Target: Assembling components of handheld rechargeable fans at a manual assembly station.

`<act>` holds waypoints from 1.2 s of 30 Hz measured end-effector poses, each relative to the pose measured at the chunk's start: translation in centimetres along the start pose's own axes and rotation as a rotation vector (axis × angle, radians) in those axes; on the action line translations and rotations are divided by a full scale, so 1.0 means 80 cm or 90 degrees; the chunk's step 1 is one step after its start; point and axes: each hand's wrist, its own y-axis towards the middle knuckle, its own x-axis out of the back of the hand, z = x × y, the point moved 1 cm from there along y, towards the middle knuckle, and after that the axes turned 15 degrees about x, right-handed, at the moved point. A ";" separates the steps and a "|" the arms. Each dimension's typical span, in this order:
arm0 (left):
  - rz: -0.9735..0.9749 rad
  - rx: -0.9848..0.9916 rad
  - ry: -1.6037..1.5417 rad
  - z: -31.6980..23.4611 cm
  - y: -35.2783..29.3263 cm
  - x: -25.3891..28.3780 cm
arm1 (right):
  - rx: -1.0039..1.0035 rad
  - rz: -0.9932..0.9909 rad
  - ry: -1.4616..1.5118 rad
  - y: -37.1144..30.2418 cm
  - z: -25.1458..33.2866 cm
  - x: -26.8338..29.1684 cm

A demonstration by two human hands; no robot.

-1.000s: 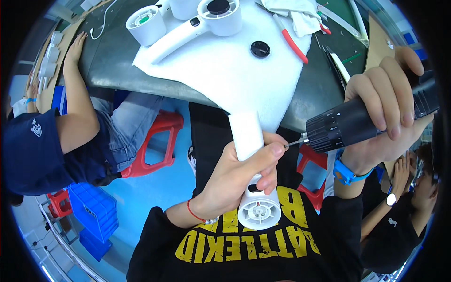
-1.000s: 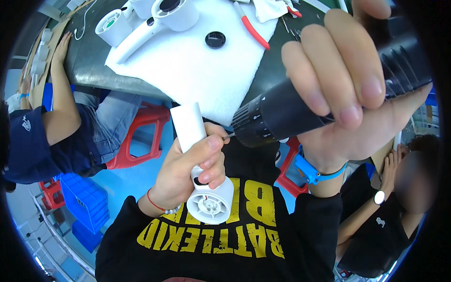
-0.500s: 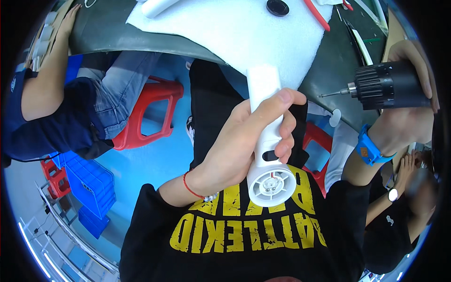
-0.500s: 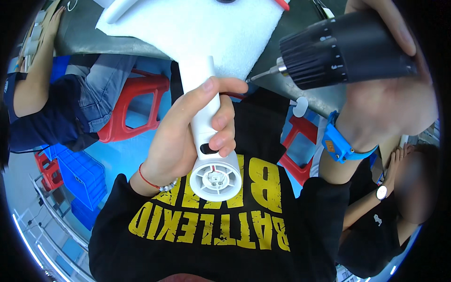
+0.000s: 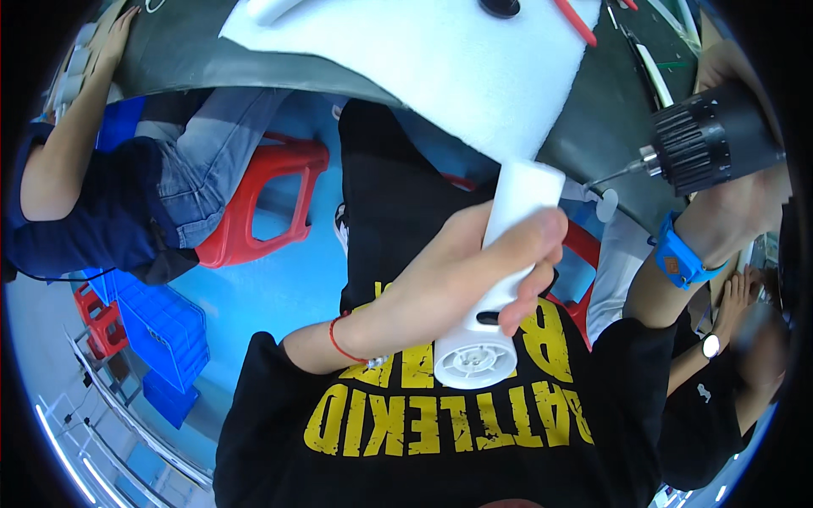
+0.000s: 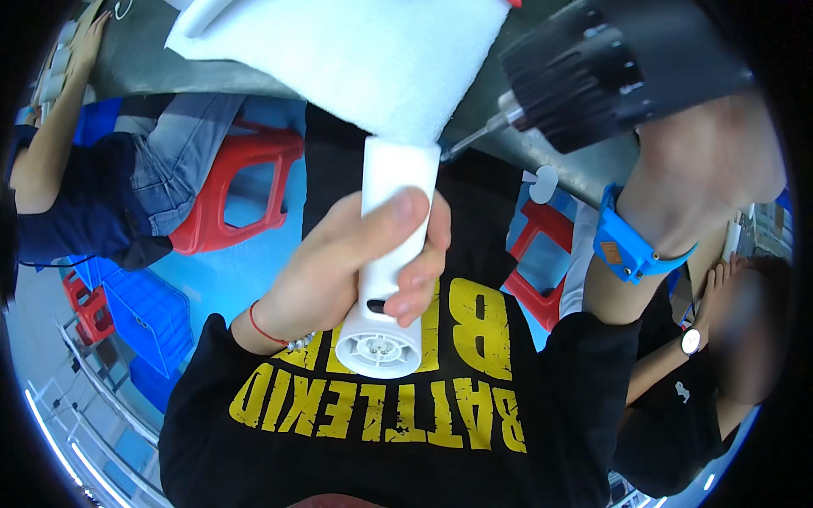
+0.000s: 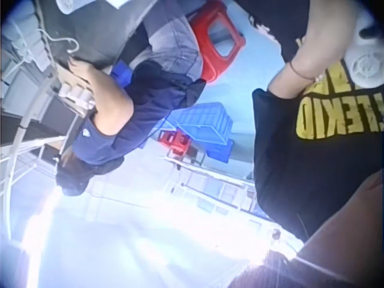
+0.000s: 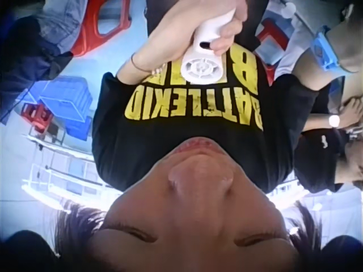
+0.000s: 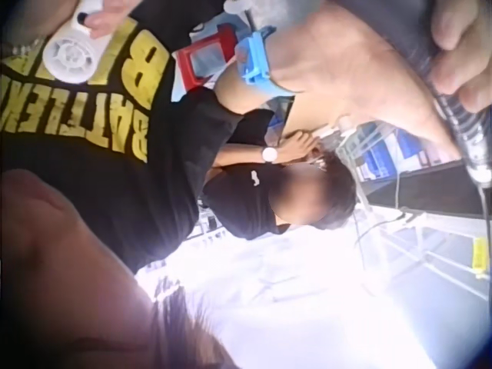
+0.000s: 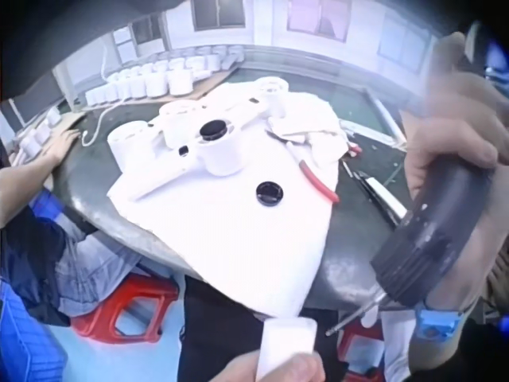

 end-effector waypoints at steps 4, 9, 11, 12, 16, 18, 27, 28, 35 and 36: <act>0.083 -0.021 0.044 0.001 -0.005 -0.012 | -0.005 0.025 -0.019 0.027 0.012 -0.013; 0.142 -0.017 0.118 0.014 -0.015 -0.023 | -0.026 0.046 -0.032 0.034 -0.082 -0.082; 0.148 0.039 0.172 0.004 -0.020 -0.024 | -0.035 0.047 -0.027 0.040 -0.090 -0.084; 0.149 0.040 0.175 0.002 -0.022 -0.025 | -0.040 0.046 -0.025 0.043 -0.081 -0.080; 0.149 0.045 0.205 0.002 -0.024 -0.028 | -0.069 0.039 -0.013 0.042 -0.098 -0.092; 0.166 0.059 0.224 0.002 -0.024 -0.029 | -0.084 0.036 -0.006 0.041 -0.100 -0.095; 0.173 0.057 0.206 -0.004 -0.028 -0.038 | -0.139 0.020 0.003 0.045 -0.128 -0.111; 0.172 0.069 0.207 -0.004 -0.029 -0.039 | -0.135 0.023 -0.020 0.058 -0.127 -0.111; 0.163 0.058 0.229 -0.007 -0.032 -0.045 | -0.115 0.044 -0.177 0.049 -0.171 -0.138; 0.164 0.058 0.229 -0.007 -0.032 -0.046 | -0.113 0.048 -0.199 0.050 -0.178 -0.142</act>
